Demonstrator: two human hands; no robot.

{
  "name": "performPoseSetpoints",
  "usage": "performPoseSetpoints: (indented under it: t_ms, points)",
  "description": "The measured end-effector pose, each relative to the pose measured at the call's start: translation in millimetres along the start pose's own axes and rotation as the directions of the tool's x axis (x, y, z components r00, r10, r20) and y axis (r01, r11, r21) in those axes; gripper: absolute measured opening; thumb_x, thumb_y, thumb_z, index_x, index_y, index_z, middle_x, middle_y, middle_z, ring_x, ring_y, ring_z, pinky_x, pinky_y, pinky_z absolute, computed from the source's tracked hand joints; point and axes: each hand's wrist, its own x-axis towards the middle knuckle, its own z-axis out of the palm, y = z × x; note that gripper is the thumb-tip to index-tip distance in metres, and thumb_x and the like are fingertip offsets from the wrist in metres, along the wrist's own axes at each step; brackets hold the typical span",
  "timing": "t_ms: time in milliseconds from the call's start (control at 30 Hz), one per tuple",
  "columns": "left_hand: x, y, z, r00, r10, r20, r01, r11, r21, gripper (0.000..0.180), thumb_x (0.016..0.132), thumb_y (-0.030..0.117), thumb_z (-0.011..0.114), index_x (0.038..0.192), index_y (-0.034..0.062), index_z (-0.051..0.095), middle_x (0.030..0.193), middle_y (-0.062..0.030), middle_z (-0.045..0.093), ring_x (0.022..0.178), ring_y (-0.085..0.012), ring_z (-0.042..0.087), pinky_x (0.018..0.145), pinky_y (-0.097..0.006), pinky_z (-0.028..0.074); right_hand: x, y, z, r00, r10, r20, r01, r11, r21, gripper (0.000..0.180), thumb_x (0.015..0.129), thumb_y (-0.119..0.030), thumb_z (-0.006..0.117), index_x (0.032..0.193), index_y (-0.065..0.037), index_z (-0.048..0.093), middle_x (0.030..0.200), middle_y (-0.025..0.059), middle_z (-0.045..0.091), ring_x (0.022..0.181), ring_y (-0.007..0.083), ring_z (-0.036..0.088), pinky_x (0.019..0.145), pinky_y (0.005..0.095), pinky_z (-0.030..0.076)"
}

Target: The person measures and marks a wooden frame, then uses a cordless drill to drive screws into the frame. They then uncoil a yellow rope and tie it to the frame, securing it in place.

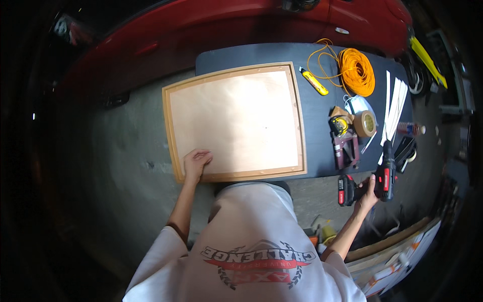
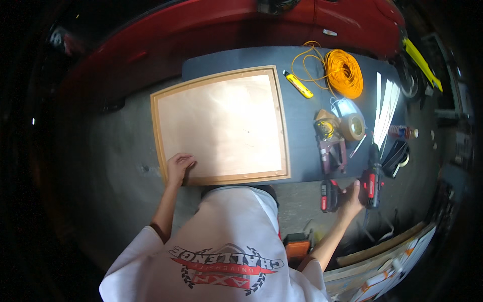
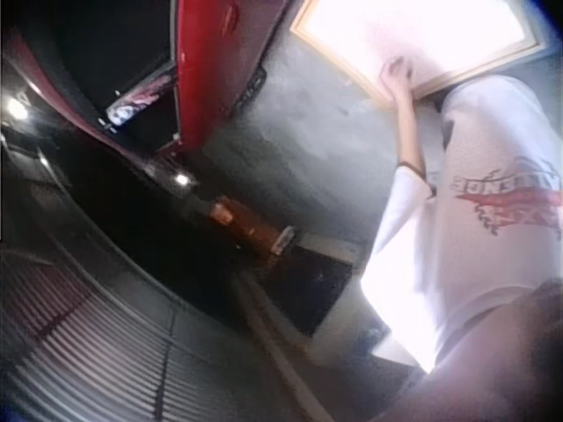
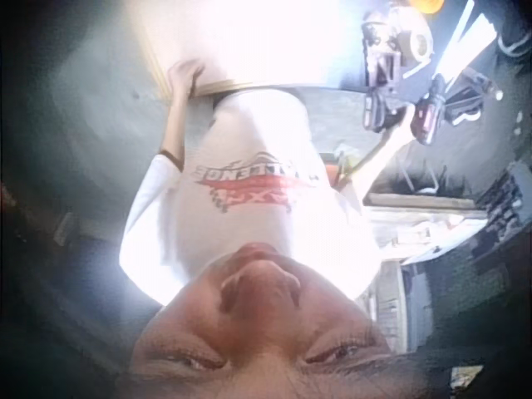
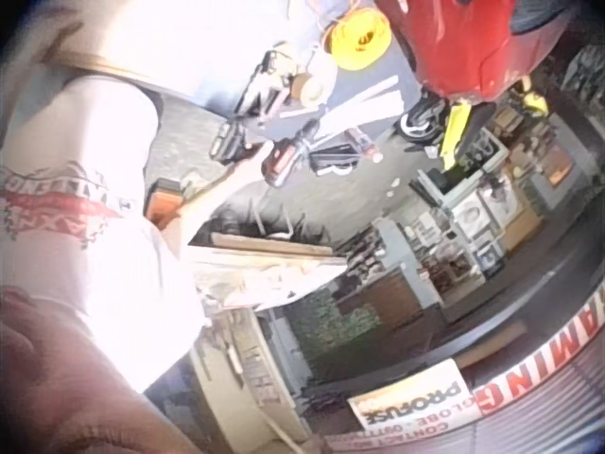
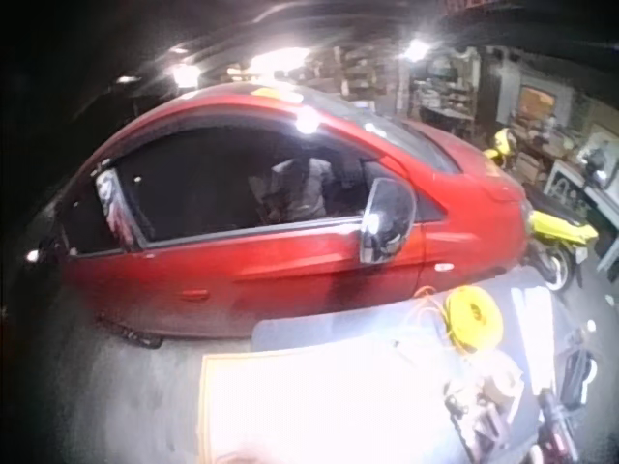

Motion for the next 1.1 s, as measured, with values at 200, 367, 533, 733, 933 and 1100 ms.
performPoseSetpoints:
  t_ms: [200, 367, 533, 733, 933, 1100]
  points:
    - [125, 37, 44, 0.966, 0.155, 0.209, -0.164, 0.986, 0.025, 0.015, 0.086, 0.002, 0.079, 0.099, -0.0041, 0.072, 0.094, -0.0104, 0.075, 0.091, -0.0153, 0.071, 0.08, -0.025, 0.056, -144, 30, 130, 0.949, 0.313, 0.028, -0.313, 0.939, 0.142, 0.016, 0.094, -0.015, 0.074, 0.096, -0.006, 0.06, 0.072, 0.0039, 0.059, 0.053, 0.0146, 0.055, 0.05, 0.0312, 0.049]
    - [193, 66, 106, 0.926, 0.234, 0.298, -0.267, 0.961, 0.076, 0.013, 0.088, 0.005, 0.077, 0.097, -0.0033, 0.073, 0.094, -0.0082, 0.077, 0.089, -0.0128, 0.071, 0.081, -0.024, 0.054, -203, 55, 222, 0.747, 0.537, 0.392, -0.656, 0.692, 0.301, 0.027, 0.101, -0.025, 0.063, 0.114, -0.003, 0.059, 0.07, 0.0048, 0.056, 0.052, 0.0155, 0.053, 0.05, 0.0317, 0.047]
    - [246, 75, 165, 0.907, 0.336, 0.253, -0.358, 0.932, 0.046, 0.012, 0.089, 0.004, 0.077, 0.097, -0.0041, 0.074, 0.092, -0.0082, 0.076, 0.085, -0.0119, 0.07, 0.078, -0.024, 0.054, -193, 100, 302, 0.647, 0.468, 0.602, -0.757, 0.485, 0.437, 0.032, 0.102, -0.025, 0.059, 0.126, -0.004, 0.056, 0.07, 0.0034, 0.052, 0.054, 0.0156, 0.052, 0.051, 0.0319, 0.046]
    - [280, 66, 202, 0.857, 0.478, 0.194, -0.481, 0.876, -0.035, 0.008, 0.089, 0.001, 0.076, 0.092, -0.006, 0.075, 0.09, -0.0074, 0.075, 0.081, -0.0086, 0.067, 0.073, -0.02, 0.052, -176, 140, 343, 0.626, 0.494, 0.604, -0.78, 0.403, 0.479, 0.031, 0.101, -0.02, 0.059, 0.126, -0.002, 0.055, 0.07, 0.0046, 0.053, 0.05, 0.0168, 0.052, 0.048, 0.0321, 0.047]
    - [284, 58, 208, 0.813, 0.561, 0.153, -0.566, 0.824, -0.016, 0.027, 0.089, -0.003, 0.076, 0.1, 0.0028, 0.052, 0.091, -0.0081, 0.073, 0.068, 0.0001, 0.054, 0.057, -0.015, 0.042, -176, 143, 355, 0.578, 0.55, 0.602, -0.814, 0.349, 0.463, 0.033, 0.099, -0.016, 0.059, 0.127, 0.001, 0.055, 0.071, 0.0066, 0.055, 0.049, 0.0185, 0.055, 0.047, 0.0324, 0.047]
    - [286, 59, 207, 0.83, 0.543, 0.126, -0.544, 0.838, -0.024, 0.027, 0.089, -0.004, 0.076, 0.092, 0.005, 0.051, 0.093, -0.0154, 0.076, 0.058, -0.0023, 0.053, 0.05, -0.017, 0.043, -173, 150, 362, 0.555, 0.569, 0.606, -0.831, 0.352, 0.431, 0.036, 0.098, -0.017, 0.059, 0.128, 0.002, 0.055, 0.07, 0.0069, 0.056, 0.048, 0.0192, 0.055, 0.047, 0.0332, 0.047]
